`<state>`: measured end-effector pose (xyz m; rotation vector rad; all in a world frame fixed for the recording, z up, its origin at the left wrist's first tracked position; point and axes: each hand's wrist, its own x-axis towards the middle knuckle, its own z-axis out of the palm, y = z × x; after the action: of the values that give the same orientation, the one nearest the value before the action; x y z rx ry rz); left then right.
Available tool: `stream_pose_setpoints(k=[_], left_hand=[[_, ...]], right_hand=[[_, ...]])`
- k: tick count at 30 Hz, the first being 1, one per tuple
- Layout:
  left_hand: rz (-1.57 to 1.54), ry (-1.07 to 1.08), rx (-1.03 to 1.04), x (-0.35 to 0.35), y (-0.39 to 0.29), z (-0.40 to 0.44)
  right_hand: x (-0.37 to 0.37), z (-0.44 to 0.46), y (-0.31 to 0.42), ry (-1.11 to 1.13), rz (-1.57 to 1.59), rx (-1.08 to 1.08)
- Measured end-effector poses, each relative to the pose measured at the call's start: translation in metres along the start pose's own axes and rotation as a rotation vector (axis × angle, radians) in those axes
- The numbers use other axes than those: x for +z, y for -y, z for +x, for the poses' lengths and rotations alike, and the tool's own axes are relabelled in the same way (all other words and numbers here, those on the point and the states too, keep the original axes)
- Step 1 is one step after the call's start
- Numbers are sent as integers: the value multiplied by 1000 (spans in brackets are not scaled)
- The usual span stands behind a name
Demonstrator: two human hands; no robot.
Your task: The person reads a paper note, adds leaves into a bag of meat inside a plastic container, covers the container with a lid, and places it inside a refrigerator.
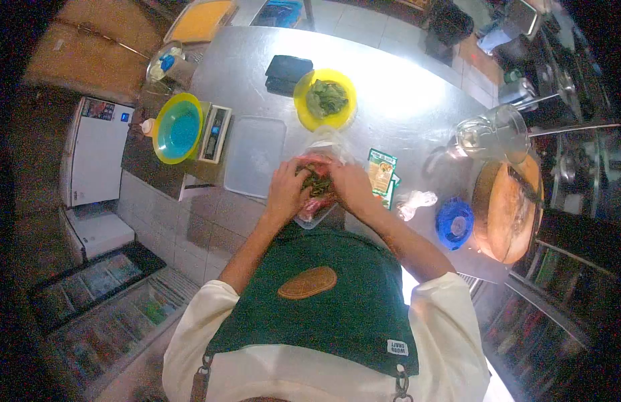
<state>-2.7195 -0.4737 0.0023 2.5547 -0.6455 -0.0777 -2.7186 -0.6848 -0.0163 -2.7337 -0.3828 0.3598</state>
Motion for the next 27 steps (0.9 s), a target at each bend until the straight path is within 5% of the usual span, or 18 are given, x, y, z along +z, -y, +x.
stream_pose_setpoints(k=[7,9,25,27], left_hand=[[52,-41,-11,2,1,-3],[58,-52,-5,1,0,-3],[-173,-26,1,-22,-15,-9],[-148,-33,-39,-26,-16,-13]], right_hand=[[-20,-5,8,-101,99,-134],[-8,-5,3,-100,503,-296],[12,8,24,-81,127,-161],[14,11,25,-159,142,-323]])
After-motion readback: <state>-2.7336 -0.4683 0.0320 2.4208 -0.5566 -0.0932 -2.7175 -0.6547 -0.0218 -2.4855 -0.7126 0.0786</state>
